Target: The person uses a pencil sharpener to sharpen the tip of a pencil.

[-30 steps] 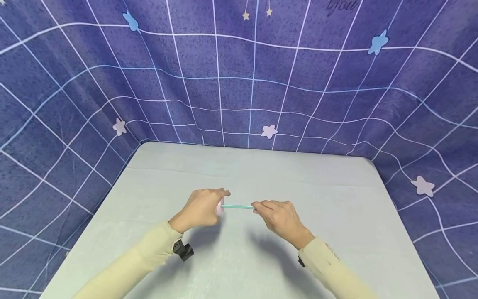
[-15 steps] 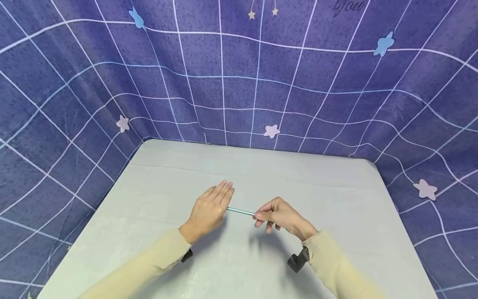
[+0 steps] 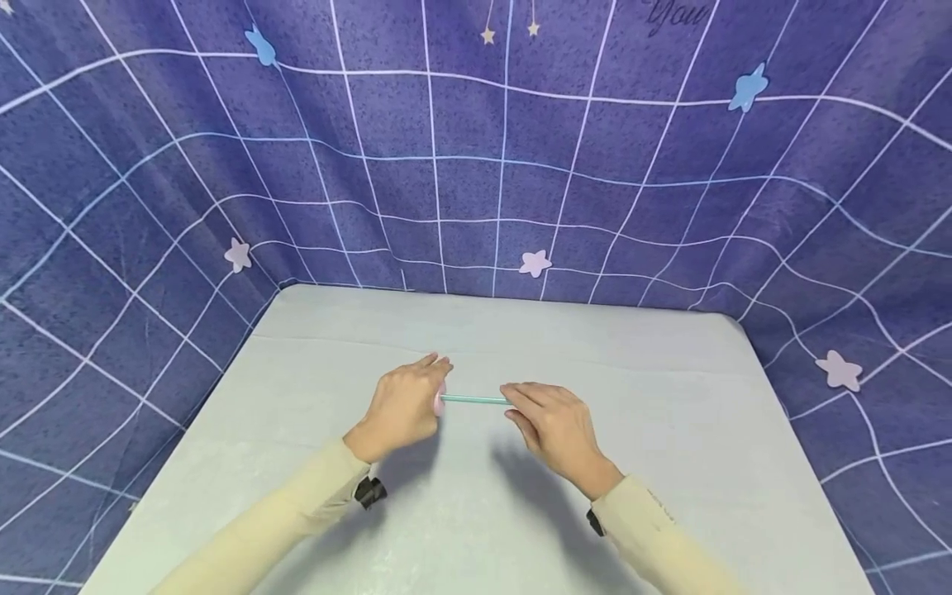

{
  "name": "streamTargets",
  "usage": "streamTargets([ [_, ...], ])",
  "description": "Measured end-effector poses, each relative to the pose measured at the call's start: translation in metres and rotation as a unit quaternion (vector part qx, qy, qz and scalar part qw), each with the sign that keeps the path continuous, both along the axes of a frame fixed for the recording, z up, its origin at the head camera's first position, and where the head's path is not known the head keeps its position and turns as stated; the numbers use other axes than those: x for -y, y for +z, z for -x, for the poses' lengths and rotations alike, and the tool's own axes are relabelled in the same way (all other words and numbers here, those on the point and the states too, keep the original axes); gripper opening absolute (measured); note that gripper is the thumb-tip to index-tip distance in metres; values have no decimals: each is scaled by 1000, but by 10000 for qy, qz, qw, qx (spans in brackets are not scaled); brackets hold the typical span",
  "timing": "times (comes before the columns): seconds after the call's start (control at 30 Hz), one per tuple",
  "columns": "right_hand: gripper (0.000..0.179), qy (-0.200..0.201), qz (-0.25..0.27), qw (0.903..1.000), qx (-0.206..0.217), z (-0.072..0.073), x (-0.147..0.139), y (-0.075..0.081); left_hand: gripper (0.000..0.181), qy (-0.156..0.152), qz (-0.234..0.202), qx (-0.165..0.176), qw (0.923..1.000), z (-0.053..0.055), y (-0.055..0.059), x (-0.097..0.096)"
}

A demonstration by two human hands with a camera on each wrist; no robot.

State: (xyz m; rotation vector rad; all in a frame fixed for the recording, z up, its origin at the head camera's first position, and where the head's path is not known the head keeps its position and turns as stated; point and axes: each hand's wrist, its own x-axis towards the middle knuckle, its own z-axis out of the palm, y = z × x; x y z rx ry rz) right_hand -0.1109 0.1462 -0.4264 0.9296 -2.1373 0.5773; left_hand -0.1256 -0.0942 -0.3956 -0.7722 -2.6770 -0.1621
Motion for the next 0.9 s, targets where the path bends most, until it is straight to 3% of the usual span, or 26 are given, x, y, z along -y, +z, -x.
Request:
streamTargets([
  [0.13, 30, -31, -33, 9954, -962, 5, 0, -2, 35, -62, -341, 896, 9954, 0, 10, 0],
  [0.23, 27, 73, -65, 9894, -1447, 7, 0, -2, 41, -198, -473, 1353, 9895, 0, 15, -1],
  [0.33, 25, 130, -102, 9837, -1793, 9, -1, -1, 45, -343, -579, 1503, 9864, -1, 15, -3],
  [0.43, 24, 138, -49, 9820, -1881, 9, -1, 0, 43, -340, -599, 1321, 9888, -1, 12, -7],
  [0.53, 27, 237, 57, 9904, -1357, 8, 0, -1, 39, -226, -416, 642, 9968, -3, 4, -8],
  [0.6, 19, 413, 196, 9987, -239, 3, 1, 1, 37, -149, -83, -38, 9998, -5, -2, -8],
  [0.63, 17, 583, 283, 9958, 643, 1, 1, 3, 38, -138, 108, -379, 9991, -7, -5, -8],
  [0.67, 16, 844, 395, 9811, 1699, 0, 0, 6, 39, -156, 269, -758, 9966, -8, -8, -7],
  [0.7, 16, 1072, 562, 9511, 2842, -1, -1, 9, 39, -213, 382, -1183, 9920, -8, -12, -6],
  [0.73, 17, 1229, 777, 9070, 3953, -1, -2, 13, 38, -285, 481, -1611, 9854, -8, -15, -6],
  [0.8, 20, 1365, 1134, 7963, 5783, 2, -6, 20, 29, -451, 578, -2451, 9667, -8, -22, -6],
  [0.83, 23, 1383, 1225, 7444, 6417, 5, -8, 21, 27, -521, 575, -2842, 9556, -7, -26, -5],
  [0.87, 24, 1422, 1261, 7031, 6852, 7, -10, 22, 25, -576, 529, -3202, 9441, -7, -29, -5],
  [0.9, 25, 1443, 1259, 6776, 7101, 8, -11, 22, 25, -596, 498, -3467, 9347, -7, -32, -5],
])
